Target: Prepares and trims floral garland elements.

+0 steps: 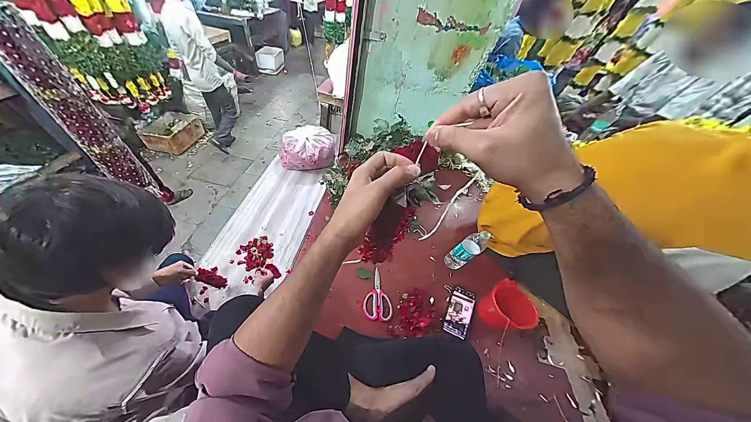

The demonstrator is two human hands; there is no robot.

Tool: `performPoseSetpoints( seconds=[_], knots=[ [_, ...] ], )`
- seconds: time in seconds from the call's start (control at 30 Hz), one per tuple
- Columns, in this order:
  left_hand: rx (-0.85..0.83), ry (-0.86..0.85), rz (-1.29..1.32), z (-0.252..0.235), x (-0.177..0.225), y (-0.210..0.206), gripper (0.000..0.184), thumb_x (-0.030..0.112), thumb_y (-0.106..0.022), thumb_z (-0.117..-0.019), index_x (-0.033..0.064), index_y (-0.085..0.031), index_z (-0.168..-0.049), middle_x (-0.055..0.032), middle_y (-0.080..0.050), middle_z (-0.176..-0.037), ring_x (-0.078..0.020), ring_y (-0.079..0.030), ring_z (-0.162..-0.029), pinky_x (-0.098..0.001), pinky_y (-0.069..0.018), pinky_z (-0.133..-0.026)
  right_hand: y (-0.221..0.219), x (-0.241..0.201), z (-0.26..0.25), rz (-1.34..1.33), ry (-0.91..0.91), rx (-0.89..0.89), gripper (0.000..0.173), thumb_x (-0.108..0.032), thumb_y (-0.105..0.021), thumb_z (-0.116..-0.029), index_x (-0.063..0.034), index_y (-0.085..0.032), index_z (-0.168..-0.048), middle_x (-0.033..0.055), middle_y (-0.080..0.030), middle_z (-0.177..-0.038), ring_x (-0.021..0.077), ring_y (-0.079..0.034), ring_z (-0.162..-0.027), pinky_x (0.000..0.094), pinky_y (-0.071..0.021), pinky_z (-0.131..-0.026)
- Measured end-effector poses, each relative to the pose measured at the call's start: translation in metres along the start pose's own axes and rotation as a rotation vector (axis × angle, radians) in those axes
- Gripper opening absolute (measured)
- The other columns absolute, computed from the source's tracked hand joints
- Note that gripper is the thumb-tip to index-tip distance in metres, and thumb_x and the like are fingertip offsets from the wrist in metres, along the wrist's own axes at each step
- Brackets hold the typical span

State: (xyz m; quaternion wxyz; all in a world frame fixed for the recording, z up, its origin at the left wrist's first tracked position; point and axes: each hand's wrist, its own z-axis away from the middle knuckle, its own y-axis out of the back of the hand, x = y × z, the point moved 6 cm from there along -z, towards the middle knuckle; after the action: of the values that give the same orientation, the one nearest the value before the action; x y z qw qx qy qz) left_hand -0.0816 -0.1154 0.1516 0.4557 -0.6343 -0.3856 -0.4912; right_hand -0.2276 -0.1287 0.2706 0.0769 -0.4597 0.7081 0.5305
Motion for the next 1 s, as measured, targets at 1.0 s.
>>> performPoseSetpoints(
  seconds=[1.0],
  knots=[
    [-0.253,0.543,-0.837,0.088,-0.235,0.130,0.033,0.036,-0.061,-0.1004,0.0076,-0.073,-0.111,-0.0126,-0.072,-0.098,-0.0294,-0.069,-0.094,-0.0581,-0.0532,-0.088,0.054,0.121,0.009,-0.607,-0.676,0.088,0.032,-0.021,-0.034,-0.1104,-0.0143,-0.058,-0.090,-0.0010,-0.063,-0.073,0.0106,-0.063,-0.066,0.0252,-0.0560,-0.065]
  ],
)
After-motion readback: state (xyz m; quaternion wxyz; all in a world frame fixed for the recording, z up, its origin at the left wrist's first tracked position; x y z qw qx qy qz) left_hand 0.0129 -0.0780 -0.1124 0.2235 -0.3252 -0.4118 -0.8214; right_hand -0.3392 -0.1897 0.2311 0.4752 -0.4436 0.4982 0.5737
